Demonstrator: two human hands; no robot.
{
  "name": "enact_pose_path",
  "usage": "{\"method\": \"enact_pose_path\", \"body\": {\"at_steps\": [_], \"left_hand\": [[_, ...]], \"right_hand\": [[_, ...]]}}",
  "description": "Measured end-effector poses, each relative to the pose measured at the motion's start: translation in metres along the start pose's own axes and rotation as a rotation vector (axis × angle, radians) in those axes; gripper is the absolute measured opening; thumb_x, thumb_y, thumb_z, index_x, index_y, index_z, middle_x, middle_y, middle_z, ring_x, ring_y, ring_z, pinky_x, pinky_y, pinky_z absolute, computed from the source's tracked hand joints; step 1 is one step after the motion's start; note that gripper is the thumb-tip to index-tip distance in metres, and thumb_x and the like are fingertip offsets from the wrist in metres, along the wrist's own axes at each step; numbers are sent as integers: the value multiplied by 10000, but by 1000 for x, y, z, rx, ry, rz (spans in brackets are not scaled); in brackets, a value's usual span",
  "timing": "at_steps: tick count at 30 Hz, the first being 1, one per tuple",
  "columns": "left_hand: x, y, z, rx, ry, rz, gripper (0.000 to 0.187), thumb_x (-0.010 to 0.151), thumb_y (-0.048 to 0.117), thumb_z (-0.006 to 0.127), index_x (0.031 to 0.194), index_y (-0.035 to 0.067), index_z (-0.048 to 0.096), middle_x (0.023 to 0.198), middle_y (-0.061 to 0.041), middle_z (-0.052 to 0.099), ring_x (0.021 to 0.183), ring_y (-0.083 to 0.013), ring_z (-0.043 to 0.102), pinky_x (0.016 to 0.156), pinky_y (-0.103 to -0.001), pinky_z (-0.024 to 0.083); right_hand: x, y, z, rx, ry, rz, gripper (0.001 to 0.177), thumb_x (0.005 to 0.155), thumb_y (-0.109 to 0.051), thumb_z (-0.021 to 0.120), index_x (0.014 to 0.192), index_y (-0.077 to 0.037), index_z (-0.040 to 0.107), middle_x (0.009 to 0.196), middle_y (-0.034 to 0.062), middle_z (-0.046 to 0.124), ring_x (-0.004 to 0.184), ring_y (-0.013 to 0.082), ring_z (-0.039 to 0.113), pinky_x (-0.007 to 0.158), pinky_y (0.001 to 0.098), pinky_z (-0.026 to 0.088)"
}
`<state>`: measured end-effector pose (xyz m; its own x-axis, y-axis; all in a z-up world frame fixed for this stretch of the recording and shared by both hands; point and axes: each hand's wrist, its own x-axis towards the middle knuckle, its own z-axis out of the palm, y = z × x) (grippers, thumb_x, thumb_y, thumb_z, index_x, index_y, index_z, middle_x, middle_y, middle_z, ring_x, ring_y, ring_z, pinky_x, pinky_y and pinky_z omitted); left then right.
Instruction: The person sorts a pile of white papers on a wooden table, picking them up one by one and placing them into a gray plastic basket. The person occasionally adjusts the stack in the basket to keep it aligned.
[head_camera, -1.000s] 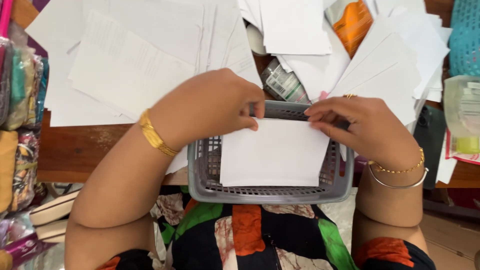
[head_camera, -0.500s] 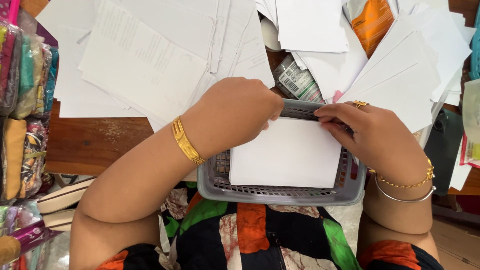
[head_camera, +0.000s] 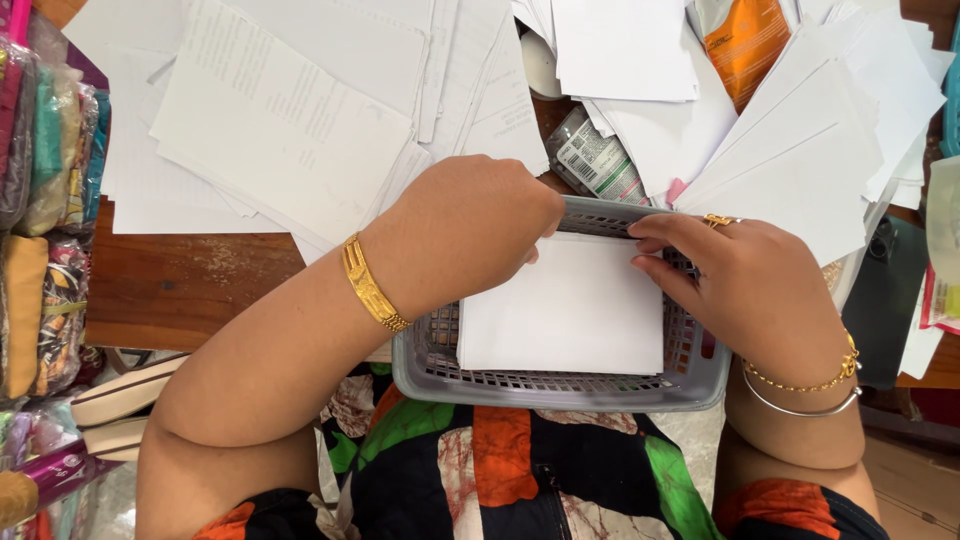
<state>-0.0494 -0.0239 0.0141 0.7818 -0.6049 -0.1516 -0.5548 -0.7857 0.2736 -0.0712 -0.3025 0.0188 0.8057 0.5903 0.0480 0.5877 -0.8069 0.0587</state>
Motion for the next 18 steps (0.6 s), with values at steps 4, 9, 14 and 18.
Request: {"method": "enact_pose_path", "body": {"at_steps": [4,9,14,18], "left_hand": [[2,-2,2,-3,24,23,164,915,320,780,905,179,696,802,-84,707,677,-338,691,519,-470,520],[-1,1,-2,-10,-19,9,217,961,358,738,878,164,686,826,-95,706,705,-351,691,559,-489,540],[-3,5,10,9,-18,-22,396,968,463,743,779,123,666,793,-75,697,672,-321,683,543,-472,540],[0,5,8,-13,-100,-55,412,1006,458,701,780,119,646,786,-70,674,652,-301,665,533,-457,521]], "right_hand": [[2,-3,-1,7,-26,10,276,981,-342,714,1245,-261,719,636,7,661,507,271,567,497,408,458],[8,-9,2,74,-38,-65,286,987,-335,681,1246,-216,704,638,31,651,493,275,571,493,410,457],[11,-16,10,131,-76,-90,326,996,-337,610,1281,-192,673,844,64,742,674,376,663,703,479,538],[14,-20,7,177,-182,-62,361,992,-344,588,1300,-156,613,854,121,709,733,379,672,650,501,523]]}}
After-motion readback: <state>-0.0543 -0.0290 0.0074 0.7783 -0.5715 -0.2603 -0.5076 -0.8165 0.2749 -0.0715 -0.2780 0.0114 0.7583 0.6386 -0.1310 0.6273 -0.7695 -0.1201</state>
